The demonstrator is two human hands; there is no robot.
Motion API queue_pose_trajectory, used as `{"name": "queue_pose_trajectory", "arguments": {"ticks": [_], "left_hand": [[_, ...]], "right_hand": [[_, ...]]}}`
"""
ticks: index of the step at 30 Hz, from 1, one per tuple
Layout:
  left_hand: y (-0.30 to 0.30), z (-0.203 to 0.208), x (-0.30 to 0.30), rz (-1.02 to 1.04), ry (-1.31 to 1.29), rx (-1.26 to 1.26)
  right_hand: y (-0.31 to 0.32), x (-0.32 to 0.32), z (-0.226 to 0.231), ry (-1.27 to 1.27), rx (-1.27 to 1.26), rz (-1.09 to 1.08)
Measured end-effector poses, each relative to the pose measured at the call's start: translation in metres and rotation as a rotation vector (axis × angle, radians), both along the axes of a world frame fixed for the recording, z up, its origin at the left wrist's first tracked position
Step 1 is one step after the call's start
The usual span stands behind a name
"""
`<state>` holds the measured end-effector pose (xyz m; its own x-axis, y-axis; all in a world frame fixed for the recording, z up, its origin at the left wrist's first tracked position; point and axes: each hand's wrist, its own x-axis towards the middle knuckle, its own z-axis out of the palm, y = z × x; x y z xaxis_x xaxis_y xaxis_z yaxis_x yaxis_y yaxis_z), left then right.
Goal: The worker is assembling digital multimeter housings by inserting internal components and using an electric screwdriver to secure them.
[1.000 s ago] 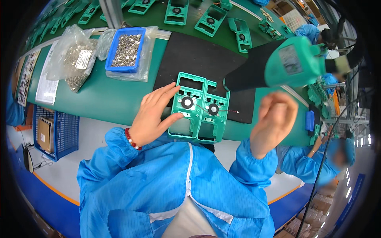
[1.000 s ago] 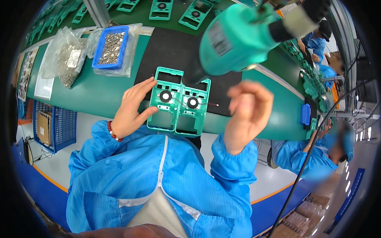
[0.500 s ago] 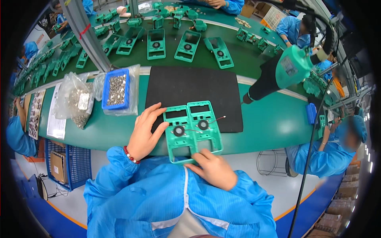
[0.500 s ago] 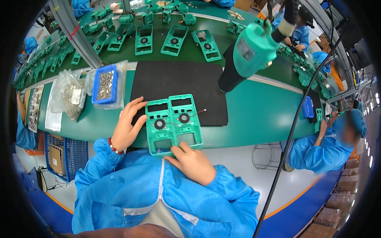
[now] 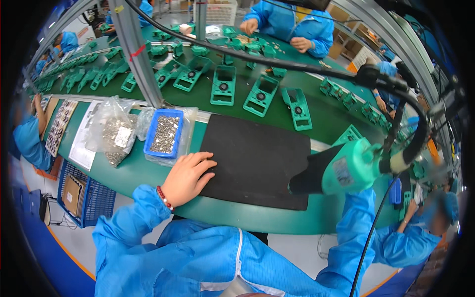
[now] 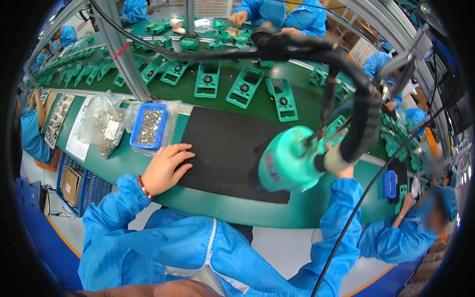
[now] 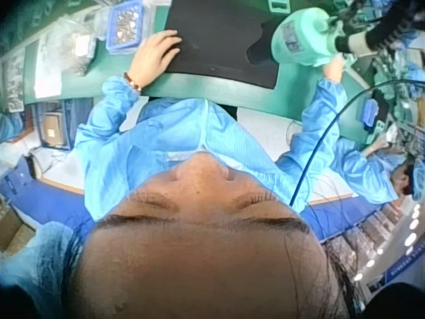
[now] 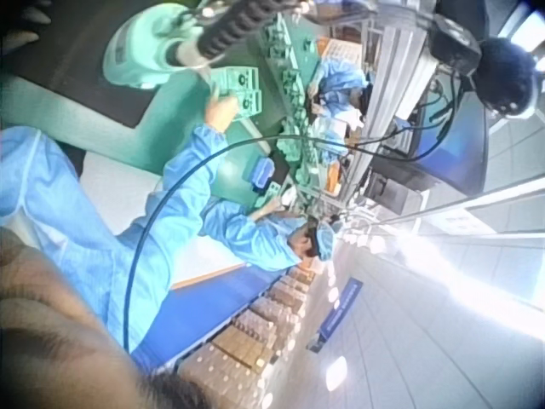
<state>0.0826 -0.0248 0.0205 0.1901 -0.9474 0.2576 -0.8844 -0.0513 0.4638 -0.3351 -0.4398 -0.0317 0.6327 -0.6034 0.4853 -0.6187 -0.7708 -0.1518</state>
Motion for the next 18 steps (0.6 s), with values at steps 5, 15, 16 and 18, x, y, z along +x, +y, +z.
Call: {"name": "queue_pose_trajectory", "arguments": {"ticks": [5, 15, 16, 18], "left_hand": [[-0.039, 0.000, 0.068, 0.002, -0.060, -0.053], [-0.188, -0.016, 0.188, 0.278, -0.206, 0.044], [-0.200, -0.024, 0.202, 0.337, -0.226, 0.036], [-0.223, -0.033, 0.224, 0.429, -0.252, 0.052]], "right_hand": [[-0.053, 0.080, 0.045, 0.083, 0.227, -0.366], [-0.046, 0.088, -0.004, -0.341, 0.078, -0.263], [-0.022, 0.091, -0.002, -0.347, 0.108, -0.198], [0.035, 0.093, 0.002, -0.284, 0.163, -0.074]]}}
